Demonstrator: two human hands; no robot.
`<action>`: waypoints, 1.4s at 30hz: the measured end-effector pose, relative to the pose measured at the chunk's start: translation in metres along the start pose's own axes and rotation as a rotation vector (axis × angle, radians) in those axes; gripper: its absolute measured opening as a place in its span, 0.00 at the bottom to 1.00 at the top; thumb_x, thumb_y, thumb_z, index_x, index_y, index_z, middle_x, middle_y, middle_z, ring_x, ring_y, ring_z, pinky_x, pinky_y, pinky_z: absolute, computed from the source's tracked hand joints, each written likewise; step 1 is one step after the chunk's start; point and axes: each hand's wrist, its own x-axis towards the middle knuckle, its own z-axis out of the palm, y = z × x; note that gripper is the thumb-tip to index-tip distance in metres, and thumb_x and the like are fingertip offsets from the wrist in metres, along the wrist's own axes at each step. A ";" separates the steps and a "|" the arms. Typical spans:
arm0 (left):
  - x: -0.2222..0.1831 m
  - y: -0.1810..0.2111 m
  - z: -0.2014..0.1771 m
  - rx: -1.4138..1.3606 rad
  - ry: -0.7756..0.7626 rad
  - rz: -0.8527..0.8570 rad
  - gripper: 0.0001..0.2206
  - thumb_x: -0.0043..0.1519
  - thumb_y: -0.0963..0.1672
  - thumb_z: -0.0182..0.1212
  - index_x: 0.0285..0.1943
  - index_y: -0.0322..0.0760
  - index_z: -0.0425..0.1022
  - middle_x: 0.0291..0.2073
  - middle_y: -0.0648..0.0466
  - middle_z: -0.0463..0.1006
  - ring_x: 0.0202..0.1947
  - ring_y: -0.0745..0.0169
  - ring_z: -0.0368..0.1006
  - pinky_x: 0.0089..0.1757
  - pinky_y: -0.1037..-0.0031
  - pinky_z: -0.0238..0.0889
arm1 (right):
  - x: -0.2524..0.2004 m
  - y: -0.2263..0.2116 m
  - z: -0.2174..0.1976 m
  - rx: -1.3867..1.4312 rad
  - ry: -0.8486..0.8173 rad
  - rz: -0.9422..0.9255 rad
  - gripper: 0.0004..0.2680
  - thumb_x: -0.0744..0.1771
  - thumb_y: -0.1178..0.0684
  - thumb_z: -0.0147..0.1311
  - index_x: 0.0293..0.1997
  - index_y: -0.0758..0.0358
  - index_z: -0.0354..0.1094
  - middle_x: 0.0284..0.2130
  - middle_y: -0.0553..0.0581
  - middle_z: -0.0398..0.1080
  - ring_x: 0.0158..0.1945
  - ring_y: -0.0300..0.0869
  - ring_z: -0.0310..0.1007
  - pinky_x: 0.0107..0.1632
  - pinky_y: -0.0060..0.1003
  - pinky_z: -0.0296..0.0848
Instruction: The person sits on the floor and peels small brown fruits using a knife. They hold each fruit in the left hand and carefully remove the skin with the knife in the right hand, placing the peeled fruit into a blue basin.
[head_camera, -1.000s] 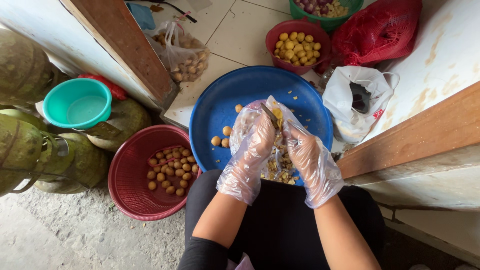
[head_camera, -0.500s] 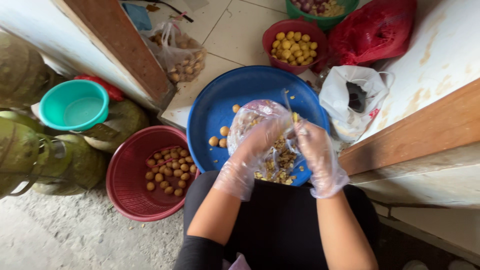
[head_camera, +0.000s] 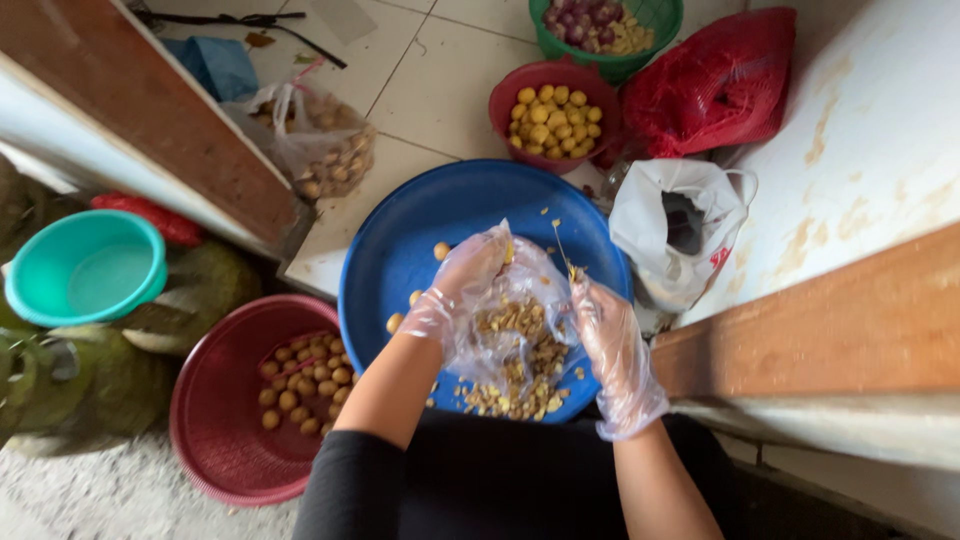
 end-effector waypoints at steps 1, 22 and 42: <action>0.015 -0.004 0.006 -0.153 0.017 -0.178 0.26 0.72 0.56 0.45 0.41 0.31 0.77 0.33 0.50 0.80 0.34 0.61 0.68 0.40 0.63 0.65 | 0.003 -0.001 -0.001 -0.021 0.001 0.056 0.19 0.71 0.38 0.45 0.34 0.67 0.72 0.20 0.52 0.64 0.25 0.36 0.60 0.30 0.37 0.62; 0.013 -0.115 -0.130 0.403 0.265 0.224 0.11 0.64 0.45 0.53 0.40 0.36 0.80 0.29 0.43 0.80 0.31 0.45 0.76 0.35 0.58 0.67 | 0.006 0.031 0.007 -0.085 -0.279 0.156 0.17 0.71 0.41 0.47 0.38 0.65 0.76 0.22 0.49 0.70 0.26 0.34 0.66 0.29 0.31 0.66; -0.029 -0.192 -0.021 0.557 0.519 0.030 0.06 0.61 0.44 0.56 0.43 0.46 0.77 0.41 0.47 0.77 0.47 0.47 0.75 0.47 0.58 0.68 | 0.016 0.051 0.032 -0.548 -0.380 0.087 0.15 0.73 0.42 0.50 0.39 0.62 0.78 0.19 0.52 0.65 0.24 0.37 0.62 0.29 0.35 0.60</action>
